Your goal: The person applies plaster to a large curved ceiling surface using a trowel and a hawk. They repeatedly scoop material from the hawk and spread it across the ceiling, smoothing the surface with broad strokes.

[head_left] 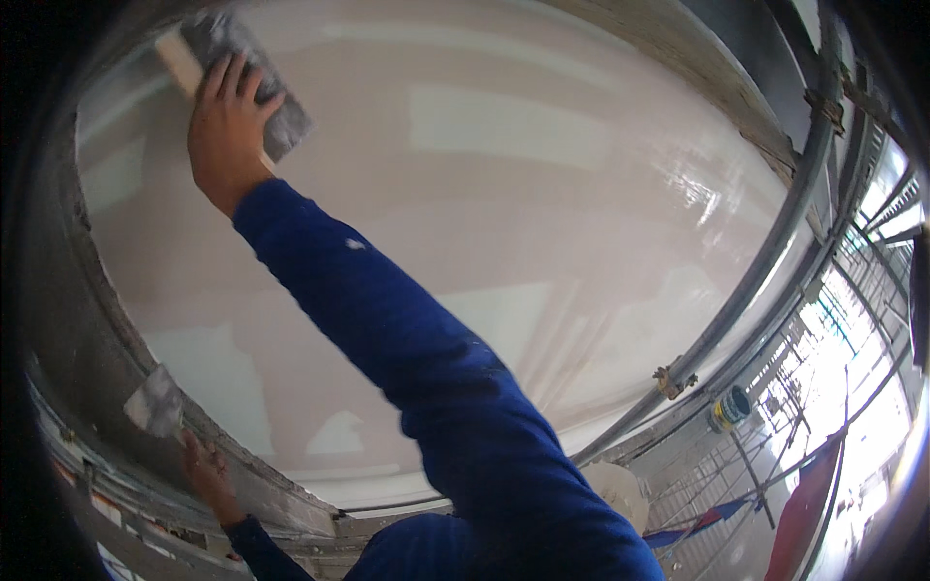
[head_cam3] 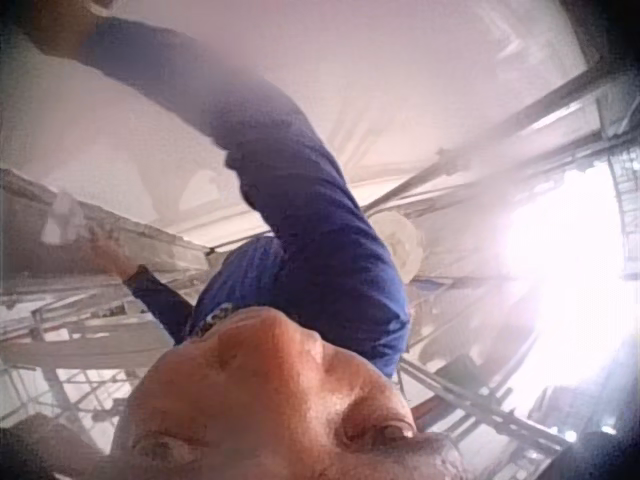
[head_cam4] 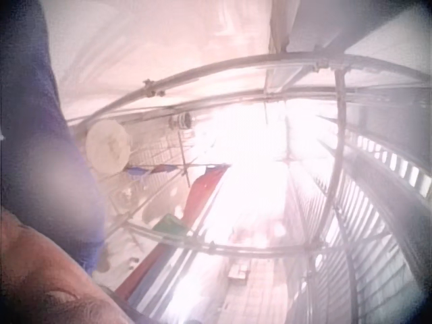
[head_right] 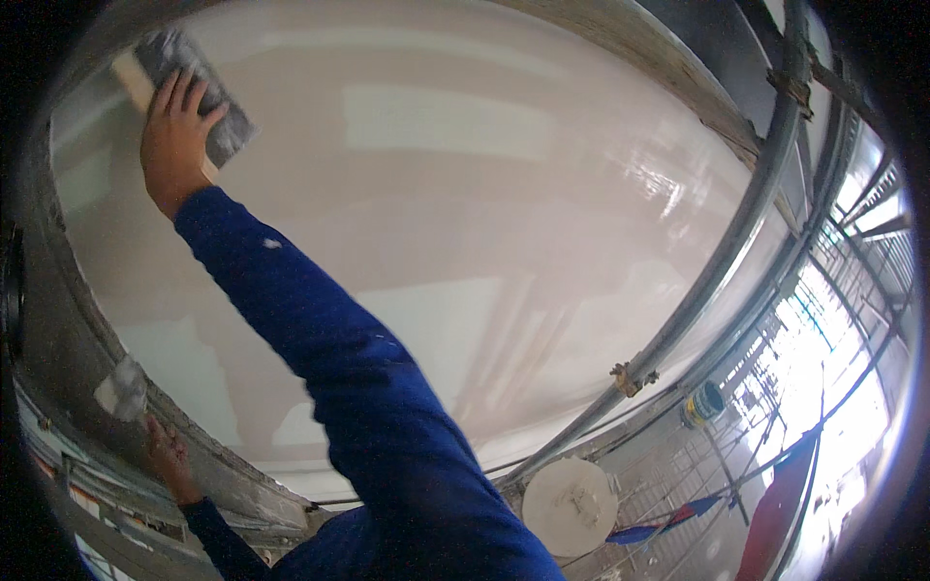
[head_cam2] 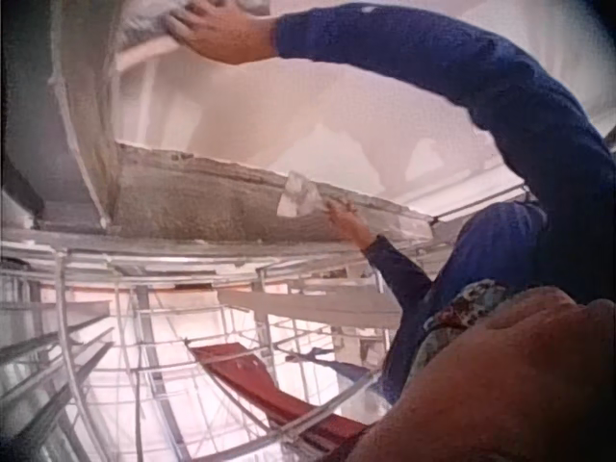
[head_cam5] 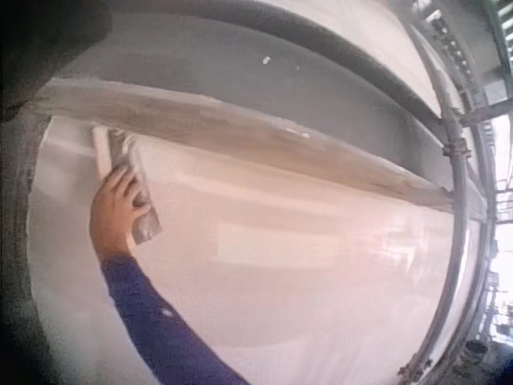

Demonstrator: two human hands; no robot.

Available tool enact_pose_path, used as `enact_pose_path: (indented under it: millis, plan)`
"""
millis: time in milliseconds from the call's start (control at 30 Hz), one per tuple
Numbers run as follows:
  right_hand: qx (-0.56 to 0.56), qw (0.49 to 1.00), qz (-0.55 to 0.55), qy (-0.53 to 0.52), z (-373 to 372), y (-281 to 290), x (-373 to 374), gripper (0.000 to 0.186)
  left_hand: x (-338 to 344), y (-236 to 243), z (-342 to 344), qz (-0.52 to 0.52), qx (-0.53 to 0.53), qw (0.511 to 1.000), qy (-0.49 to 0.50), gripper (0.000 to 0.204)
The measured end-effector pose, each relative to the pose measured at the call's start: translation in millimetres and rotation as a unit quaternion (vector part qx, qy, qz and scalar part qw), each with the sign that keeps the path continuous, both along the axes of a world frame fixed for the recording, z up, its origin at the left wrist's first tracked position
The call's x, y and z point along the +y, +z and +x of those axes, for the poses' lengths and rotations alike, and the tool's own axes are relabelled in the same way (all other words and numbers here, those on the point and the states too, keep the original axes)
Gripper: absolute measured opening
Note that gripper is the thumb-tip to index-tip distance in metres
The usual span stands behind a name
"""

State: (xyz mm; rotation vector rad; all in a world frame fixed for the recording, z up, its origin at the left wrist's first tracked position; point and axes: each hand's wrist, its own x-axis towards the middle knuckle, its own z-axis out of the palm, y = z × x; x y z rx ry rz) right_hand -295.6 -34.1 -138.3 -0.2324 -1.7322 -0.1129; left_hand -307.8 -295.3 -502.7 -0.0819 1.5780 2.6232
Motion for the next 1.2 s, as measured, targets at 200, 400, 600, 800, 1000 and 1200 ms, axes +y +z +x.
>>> enact_pose_path:
  millis: [200, 400, 600, 800, 1000, 1200]
  plan:
    - [-0.261, 0.943, 0.032, 0.202, 101, -107, -14, 0.056, -22, -1, 40, -0.070, 0.087, 0.987, -0.112, 0.033]
    - [-0.182, 0.719, -0.422, 0.522, 203, -211, 34, 0.029, 5, 72, 90, -0.130, 0.145, 0.893, -0.406, 0.034]
    - [-0.279, 0.762, -0.240, 0.533, 226, -229, 21, 0.039, 23, 95, 103, -0.159, 0.126, 0.840, -0.503, 0.033]
    - [-0.387, 0.844, -0.070, 0.365, 284, -237, 28, 0.044, 46, 92, 121, -0.143, 0.173, 0.789, -0.572, 0.038]
    - [-0.415, 0.903, -0.115, 0.008, 421, -252, 84, 0.057, 94, 81, 131, -0.020, 0.070, 0.726, -0.684, 0.040]
    - [-0.197, 0.900, -0.371, -0.116, 489, -167, 99, 0.058, 118, 86, 112, -0.011, 0.053, 0.771, -0.634, 0.045]
